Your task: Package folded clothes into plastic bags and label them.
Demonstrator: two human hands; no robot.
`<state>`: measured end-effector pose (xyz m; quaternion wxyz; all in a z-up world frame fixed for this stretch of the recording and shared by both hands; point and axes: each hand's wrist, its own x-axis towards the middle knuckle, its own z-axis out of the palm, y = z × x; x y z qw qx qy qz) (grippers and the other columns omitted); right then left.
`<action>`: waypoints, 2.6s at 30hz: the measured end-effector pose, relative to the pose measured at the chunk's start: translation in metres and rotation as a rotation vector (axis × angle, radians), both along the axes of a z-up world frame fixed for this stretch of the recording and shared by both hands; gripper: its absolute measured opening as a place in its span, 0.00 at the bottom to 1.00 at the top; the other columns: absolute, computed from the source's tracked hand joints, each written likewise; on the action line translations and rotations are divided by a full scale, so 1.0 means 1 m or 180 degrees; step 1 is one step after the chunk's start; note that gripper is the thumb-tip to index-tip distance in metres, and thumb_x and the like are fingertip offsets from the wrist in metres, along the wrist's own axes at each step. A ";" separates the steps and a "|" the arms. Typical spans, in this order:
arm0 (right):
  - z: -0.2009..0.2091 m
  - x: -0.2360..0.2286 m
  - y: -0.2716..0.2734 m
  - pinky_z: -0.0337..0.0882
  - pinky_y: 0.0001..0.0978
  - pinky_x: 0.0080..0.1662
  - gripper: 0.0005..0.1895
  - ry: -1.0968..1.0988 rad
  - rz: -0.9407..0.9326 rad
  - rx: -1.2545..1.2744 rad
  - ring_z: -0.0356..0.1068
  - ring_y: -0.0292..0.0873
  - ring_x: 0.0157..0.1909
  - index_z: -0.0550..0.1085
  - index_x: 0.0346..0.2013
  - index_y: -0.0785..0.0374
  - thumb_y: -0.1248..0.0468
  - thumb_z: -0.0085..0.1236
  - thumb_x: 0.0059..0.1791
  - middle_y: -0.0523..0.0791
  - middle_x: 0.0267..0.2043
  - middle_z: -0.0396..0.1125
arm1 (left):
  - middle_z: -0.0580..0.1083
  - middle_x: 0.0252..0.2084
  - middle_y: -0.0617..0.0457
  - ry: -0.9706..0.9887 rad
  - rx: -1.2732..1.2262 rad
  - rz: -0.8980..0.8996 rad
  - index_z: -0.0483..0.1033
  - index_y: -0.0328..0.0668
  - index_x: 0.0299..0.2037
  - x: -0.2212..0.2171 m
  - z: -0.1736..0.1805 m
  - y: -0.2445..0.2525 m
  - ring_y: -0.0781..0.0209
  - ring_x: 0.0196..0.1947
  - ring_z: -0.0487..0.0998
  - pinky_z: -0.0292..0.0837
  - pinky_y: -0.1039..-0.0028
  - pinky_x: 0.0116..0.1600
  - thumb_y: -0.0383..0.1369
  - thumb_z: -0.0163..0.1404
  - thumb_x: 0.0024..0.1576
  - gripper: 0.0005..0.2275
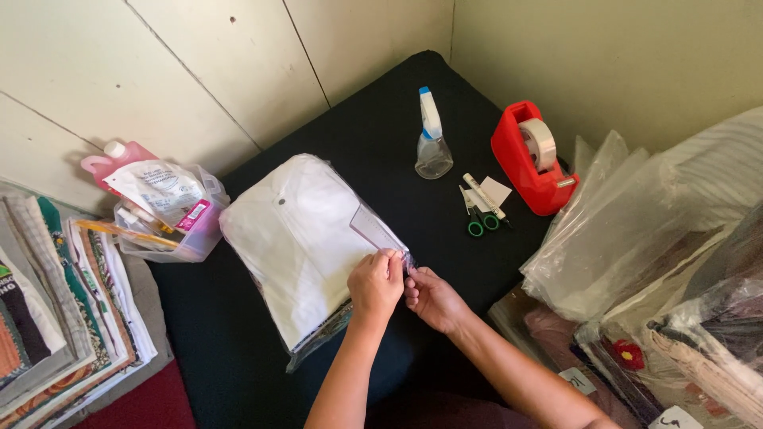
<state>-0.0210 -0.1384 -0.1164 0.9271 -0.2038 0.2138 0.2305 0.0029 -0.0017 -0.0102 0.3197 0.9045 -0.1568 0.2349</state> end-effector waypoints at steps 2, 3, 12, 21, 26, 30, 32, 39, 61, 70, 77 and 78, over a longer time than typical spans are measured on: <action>0.000 0.000 0.002 0.65 0.26 0.31 0.05 -0.0071 -0.0012 0.0034 0.63 0.36 0.28 0.66 0.35 0.57 0.64 0.50 0.55 0.42 0.29 0.65 | 0.78 0.27 0.51 -0.0063 -0.0020 -0.0019 0.77 0.41 0.32 -0.001 0.003 -0.001 0.52 0.28 0.80 0.75 0.63 0.34 0.30 0.57 0.57 0.04; 0.001 0.000 0.003 0.66 0.27 0.32 0.04 -0.0134 -0.0012 0.0058 0.63 0.36 0.29 0.66 0.35 0.57 0.64 0.49 0.55 0.42 0.29 0.66 | 0.78 0.27 0.51 -0.0118 -0.0049 -0.0026 0.77 0.41 0.32 -0.002 0.004 -0.002 0.52 0.29 0.80 0.74 0.63 0.34 0.30 0.57 0.57 0.04; 0.000 -0.001 0.013 0.69 0.27 0.34 0.07 -0.0175 -0.0080 -0.0052 0.65 0.35 0.29 0.65 0.33 0.58 0.65 0.48 0.55 0.41 0.29 0.67 | 0.79 0.27 0.50 -0.0035 -0.0100 0.0060 0.78 0.41 0.31 0.000 0.000 -0.001 0.51 0.28 0.80 0.75 0.63 0.34 0.31 0.58 0.56 0.04; 0.020 -0.003 0.017 0.67 0.27 0.33 0.07 -0.0149 -0.0137 -0.0222 0.64 0.35 0.28 0.64 0.33 0.57 0.66 0.49 0.55 0.41 0.28 0.66 | 0.78 0.26 0.50 0.0154 0.0013 0.0075 0.78 0.39 0.32 -0.001 0.007 -0.002 0.52 0.27 0.80 0.75 0.64 0.33 0.30 0.56 0.57 0.04; 0.012 -0.004 0.025 0.66 0.28 0.32 0.06 -0.0214 -0.0243 -0.0329 0.64 0.36 0.27 0.64 0.33 0.57 0.67 0.50 0.54 0.42 0.27 0.65 | 0.78 0.25 0.50 0.0110 -0.0039 0.0080 0.78 0.40 0.32 0.000 0.003 -0.001 0.52 0.27 0.80 0.74 0.63 0.32 0.30 0.56 0.57 0.04; 0.001 -0.006 0.029 0.67 0.28 0.33 0.07 -0.0321 -0.0374 -0.0367 0.64 0.36 0.28 0.64 0.34 0.59 0.65 0.50 0.56 0.43 0.28 0.65 | 0.78 0.24 0.49 0.0290 -0.0138 0.0164 0.80 0.40 0.34 -0.001 0.003 -0.002 0.51 0.25 0.80 0.74 0.63 0.31 0.31 0.56 0.57 0.04; 0.001 -0.007 0.030 0.68 0.28 0.34 0.07 -0.0315 -0.0419 -0.0369 0.64 0.37 0.29 0.64 0.34 0.59 0.65 0.49 0.56 0.43 0.30 0.66 | 0.78 0.25 0.49 0.0294 -0.0100 0.0172 0.80 0.40 0.34 0.000 -0.002 -0.001 0.50 0.26 0.80 0.74 0.62 0.31 0.31 0.56 0.57 0.04; 0.000 -0.006 0.039 0.71 0.29 0.36 0.05 -0.0233 -0.0564 -0.0620 0.67 0.38 0.31 0.64 0.35 0.59 0.67 0.49 0.54 0.44 0.32 0.67 | 0.79 0.28 0.50 0.0117 -0.0058 0.0023 0.79 0.41 0.35 0.000 -0.005 0.001 0.50 0.30 0.81 0.75 0.61 0.36 0.31 0.55 0.57 0.03; 0.003 -0.005 0.041 0.74 0.31 0.38 0.07 -0.0287 -0.0325 -0.0947 0.68 0.36 0.33 0.62 0.35 0.56 0.63 0.50 0.55 0.42 0.33 0.66 | 0.79 0.29 0.51 0.0322 -0.0005 0.0056 0.78 0.42 0.35 0.002 -0.001 0.002 0.51 0.31 0.81 0.76 0.62 0.37 0.30 0.55 0.58 0.03; 0.000 -0.006 0.045 0.74 0.33 0.37 0.09 -0.0402 -0.0399 -0.1091 0.67 0.37 0.31 0.61 0.35 0.57 0.65 0.52 0.54 0.43 0.31 0.65 | 0.79 0.28 0.51 0.0139 0.0018 0.0069 0.78 0.42 0.34 0.002 -0.005 0.003 0.50 0.30 0.81 0.75 0.62 0.35 0.31 0.55 0.58 0.03; -0.002 -0.014 0.037 0.77 0.36 0.39 0.09 -0.0510 -0.0364 -0.1047 0.71 0.41 0.32 0.61 0.35 0.58 0.68 0.53 0.52 0.45 0.32 0.67 | 0.78 0.27 0.49 0.0236 -0.0020 0.0157 0.79 0.42 0.34 0.004 -0.006 0.003 0.49 0.29 0.81 0.75 0.61 0.35 0.33 0.55 0.58 0.05; 0.000 -0.015 0.034 0.78 0.38 0.40 0.08 -0.0497 -0.0388 -0.0937 0.73 0.42 0.33 0.61 0.35 0.59 0.69 0.51 0.51 0.47 0.32 0.68 | 0.78 0.26 0.49 0.0425 0.0002 0.0215 0.79 0.42 0.34 0.004 -0.005 0.002 0.49 0.28 0.80 0.75 0.61 0.34 0.34 0.55 0.58 0.05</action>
